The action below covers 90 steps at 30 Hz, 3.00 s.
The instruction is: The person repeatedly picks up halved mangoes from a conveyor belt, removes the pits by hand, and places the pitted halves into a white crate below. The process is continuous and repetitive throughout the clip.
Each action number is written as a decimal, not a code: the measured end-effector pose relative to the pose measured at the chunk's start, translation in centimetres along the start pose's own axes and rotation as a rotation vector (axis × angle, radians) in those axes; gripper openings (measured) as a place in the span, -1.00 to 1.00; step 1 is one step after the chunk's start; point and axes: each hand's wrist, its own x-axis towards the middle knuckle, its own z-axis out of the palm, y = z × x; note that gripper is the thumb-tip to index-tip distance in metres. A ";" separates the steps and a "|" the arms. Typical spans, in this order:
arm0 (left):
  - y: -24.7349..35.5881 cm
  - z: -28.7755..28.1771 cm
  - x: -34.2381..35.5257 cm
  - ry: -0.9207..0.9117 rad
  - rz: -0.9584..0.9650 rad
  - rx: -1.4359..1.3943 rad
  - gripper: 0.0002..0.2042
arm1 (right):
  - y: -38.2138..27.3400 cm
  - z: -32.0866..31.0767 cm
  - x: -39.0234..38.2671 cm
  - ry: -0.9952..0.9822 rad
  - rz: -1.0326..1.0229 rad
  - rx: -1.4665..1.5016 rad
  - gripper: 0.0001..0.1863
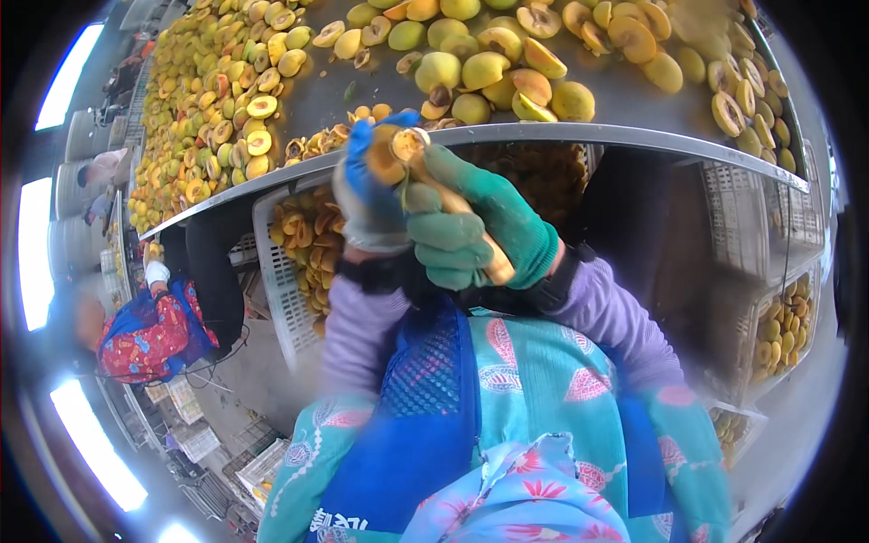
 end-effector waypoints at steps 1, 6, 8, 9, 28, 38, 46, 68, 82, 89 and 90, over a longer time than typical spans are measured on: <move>1.7 -2.3 -0.9 -0.016 -0.063 0.205 -0.57 | -0.1 0.2 -0.7 0.018 -0.002 -0.091 -0.58; 8.6 -10.2 0.9 0.003 0.364 1.796 -0.76 | 0.1 -4.3 -3.4 0.710 0.018 -0.231 -0.56; 7.7 -3.3 3.3 -0.169 0.553 1.620 -0.72 | 0.4 -3.8 -3.2 0.647 -0.049 -0.325 -0.59; 5.7 -0.8 5.0 -0.272 0.819 1.562 -0.62 | 0.2 -3.0 -3.0 0.674 -0.083 -0.389 -0.60; 0.4 3.3 3.3 -0.694 0.912 0.971 -0.70 | -1.5 -2.5 -0.2 1.012 -0.684 -1.626 -0.58; 1.2 3.5 3.7 -0.618 1.110 1.290 -0.77 | -0.4 -2.1 0.8 0.802 -0.763 -1.350 -0.54; -0.1 3.7 2.2 -0.617 0.850 1.068 -0.79 | -0.6 -0.1 -0.6 0.643 -0.342 -0.577 -0.57; 8.4 -15.6 0.0 0.108 0.290 1.833 -0.67 | -1.7 -5.5 -3.2 0.547 -0.025 -0.191 -0.59; 2.5 3.6 15.3 -0.665 0.343 1.764 -0.48 | -1.3 -0.7 -3.3 0.817 -0.371 -0.519 -0.65; 4.0 -0.4 7.5 -0.740 -0.194 0.163 -0.51 | -1.5 -1.3 0.5 0.875 -0.689 -1.400 -0.65; 3.3 -0.2 6.4 -0.659 -0.138 0.172 -0.54 | -1.5 -1.2 0.8 0.870 -0.725 -1.532 -0.64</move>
